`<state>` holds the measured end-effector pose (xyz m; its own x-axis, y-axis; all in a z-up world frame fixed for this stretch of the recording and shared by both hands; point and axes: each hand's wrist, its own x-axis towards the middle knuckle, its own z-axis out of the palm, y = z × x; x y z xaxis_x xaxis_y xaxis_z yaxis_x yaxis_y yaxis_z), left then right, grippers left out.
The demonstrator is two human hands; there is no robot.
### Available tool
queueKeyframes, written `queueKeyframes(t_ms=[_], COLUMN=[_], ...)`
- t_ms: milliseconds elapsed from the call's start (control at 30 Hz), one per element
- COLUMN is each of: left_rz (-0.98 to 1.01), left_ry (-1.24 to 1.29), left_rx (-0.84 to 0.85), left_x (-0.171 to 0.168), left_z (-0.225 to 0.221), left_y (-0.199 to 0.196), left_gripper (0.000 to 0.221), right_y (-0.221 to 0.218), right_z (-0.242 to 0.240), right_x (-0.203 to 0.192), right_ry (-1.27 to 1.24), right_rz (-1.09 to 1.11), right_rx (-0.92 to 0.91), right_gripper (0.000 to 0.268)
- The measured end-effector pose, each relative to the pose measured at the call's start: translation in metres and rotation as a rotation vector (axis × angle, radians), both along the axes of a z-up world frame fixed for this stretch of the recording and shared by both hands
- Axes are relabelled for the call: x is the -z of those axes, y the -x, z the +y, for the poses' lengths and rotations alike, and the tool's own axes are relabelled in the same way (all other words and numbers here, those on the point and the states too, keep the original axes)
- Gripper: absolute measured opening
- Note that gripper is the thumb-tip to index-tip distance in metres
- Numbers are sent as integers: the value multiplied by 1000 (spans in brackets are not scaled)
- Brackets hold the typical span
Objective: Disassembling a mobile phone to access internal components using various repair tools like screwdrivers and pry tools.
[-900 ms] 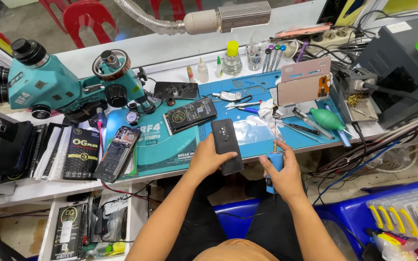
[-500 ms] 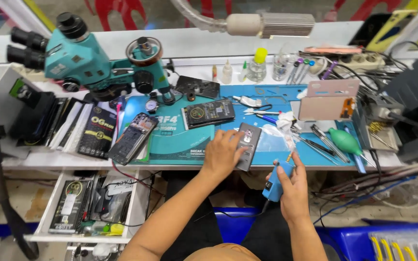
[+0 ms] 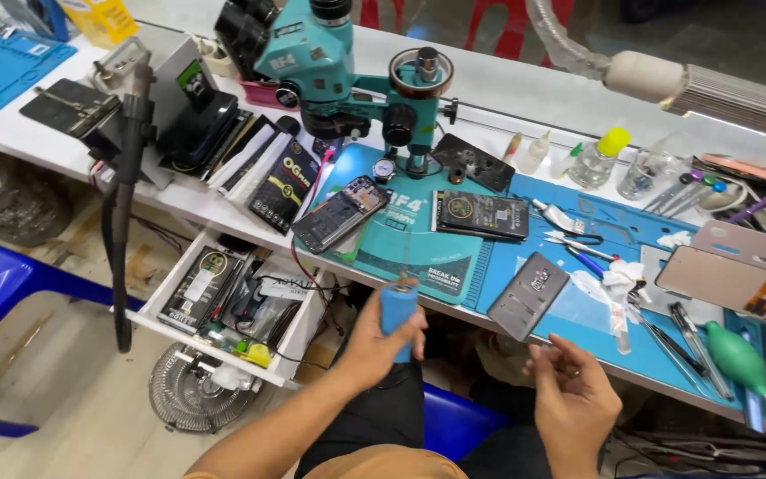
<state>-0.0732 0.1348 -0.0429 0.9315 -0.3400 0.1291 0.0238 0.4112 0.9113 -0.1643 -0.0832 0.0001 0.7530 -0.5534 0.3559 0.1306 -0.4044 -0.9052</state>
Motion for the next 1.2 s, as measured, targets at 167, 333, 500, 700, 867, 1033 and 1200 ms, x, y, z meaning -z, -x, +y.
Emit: queueKeyframes(t_ms=[167,333,500,700,867,1033,1200], left_rz=[90,-54,-584,-582,-419,-214,-257], left_ry=[-447,-1345,-1620,-1771,-1774,-1763,-1639], left_rx=[-279,-582,-710,-639,-574,-446,-426], left_x=[-61,-81,-43,-16,0,-4,-17], left_z=[102,168,190,174,167,156,156], left_y=[-22,-73,-138,-177,-202,-209,-207], left_gripper=[75,71,51,48,52,55,57], right_y=[9,11,14,23,27,27,30], right_z=[-17,-22,-28,-42,-46,-42,-44], right_x=[23,19,21,18,25,30,35], right_ry=[118,239,167,177,203,138,125], right_rz=[111,121,224,336,336,293,348], right_rx=[37,-54,-17,84,73,25,22], right_gripper=[18,15,19,8,9,17,13])
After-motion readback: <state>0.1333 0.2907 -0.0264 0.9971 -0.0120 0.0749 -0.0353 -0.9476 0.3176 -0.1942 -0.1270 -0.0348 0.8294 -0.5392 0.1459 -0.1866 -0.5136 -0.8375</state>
